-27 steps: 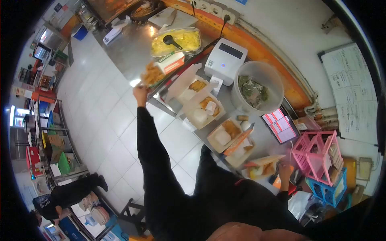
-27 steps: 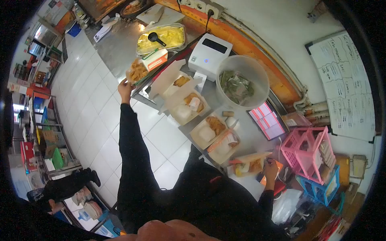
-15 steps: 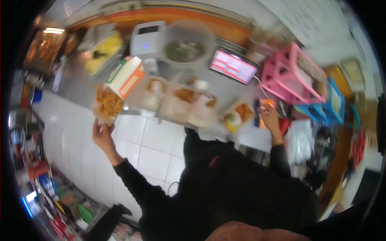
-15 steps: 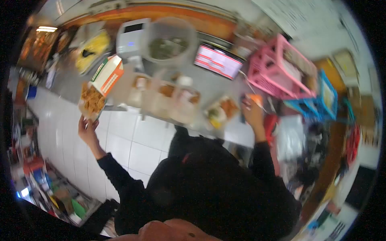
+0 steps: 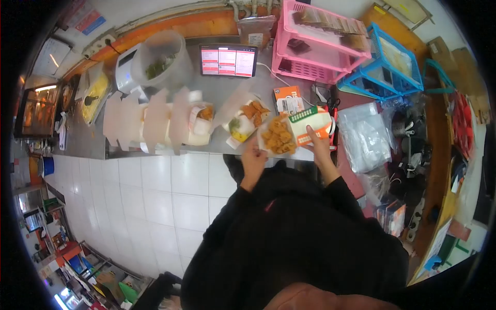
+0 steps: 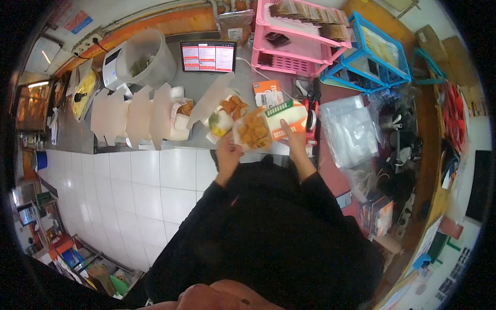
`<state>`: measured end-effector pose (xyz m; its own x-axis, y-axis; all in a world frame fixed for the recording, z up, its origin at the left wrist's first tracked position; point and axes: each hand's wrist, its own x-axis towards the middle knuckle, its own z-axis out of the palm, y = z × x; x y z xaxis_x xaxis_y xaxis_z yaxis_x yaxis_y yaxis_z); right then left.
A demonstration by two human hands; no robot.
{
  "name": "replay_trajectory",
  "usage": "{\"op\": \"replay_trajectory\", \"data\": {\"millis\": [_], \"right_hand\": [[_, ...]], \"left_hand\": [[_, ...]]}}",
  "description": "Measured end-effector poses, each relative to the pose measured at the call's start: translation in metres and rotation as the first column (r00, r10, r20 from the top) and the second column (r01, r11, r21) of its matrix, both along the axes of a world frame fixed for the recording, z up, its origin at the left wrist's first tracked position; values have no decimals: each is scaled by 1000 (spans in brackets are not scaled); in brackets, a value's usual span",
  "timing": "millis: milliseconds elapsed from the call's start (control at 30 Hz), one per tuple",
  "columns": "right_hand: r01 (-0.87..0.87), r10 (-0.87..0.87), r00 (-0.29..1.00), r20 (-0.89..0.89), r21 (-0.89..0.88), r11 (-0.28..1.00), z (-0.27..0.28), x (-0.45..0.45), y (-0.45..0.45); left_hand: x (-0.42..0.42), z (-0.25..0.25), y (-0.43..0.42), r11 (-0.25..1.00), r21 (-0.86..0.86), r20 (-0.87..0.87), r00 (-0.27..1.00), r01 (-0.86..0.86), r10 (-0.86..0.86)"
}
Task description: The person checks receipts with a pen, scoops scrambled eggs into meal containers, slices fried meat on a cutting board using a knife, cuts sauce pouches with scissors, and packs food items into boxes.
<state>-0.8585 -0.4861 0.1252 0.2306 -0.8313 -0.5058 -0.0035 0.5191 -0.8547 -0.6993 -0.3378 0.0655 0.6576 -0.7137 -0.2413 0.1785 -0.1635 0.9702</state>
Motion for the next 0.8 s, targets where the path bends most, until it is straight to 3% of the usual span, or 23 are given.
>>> {"op": "replay_trajectory", "data": {"millis": [33,100,200,267,300,400,500,600,700,800], "right_hand": [[89,-89,995,-43,3,996,-13,-4,-3],[84,-119,978,-170,-199,976,-73,-17,-12],[45,-156,948,-279,-367,929,-113,-17,-20],[32,-190,923,-336,-424,905,-109,-6,-27],[28,-150,956,-254,-428,903,-109,-6,-32],[-257,-39,888,-459,-564,785,-94,-7,-43],[-287,24,904,-427,-563,775,-98,-10,-50],[-267,10,911,-412,-571,776,-93,-6,-50],[-201,-45,918,-395,-559,804,-87,-3,-41],[-212,-63,903,-424,-568,795,-87,-1,-35]], "left_hand": [[-11,-23,-1,998,54,37,999,26,-28],[-31,-70,1,984,164,91,992,72,-88],[-46,-93,4,966,257,60,997,37,-54],[-48,-94,1,960,278,413,902,8,-127],[-46,-93,-3,959,283,572,802,5,-173],[-28,-55,-30,952,305,694,690,-25,-205],[-11,-77,-51,926,236,623,686,293,-376],[-8,-72,-59,865,188,643,607,465,-467],[-14,-63,-53,799,207,699,486,565,-525],[-18,-53,-44,772,297,808,283,562,-517]]}}
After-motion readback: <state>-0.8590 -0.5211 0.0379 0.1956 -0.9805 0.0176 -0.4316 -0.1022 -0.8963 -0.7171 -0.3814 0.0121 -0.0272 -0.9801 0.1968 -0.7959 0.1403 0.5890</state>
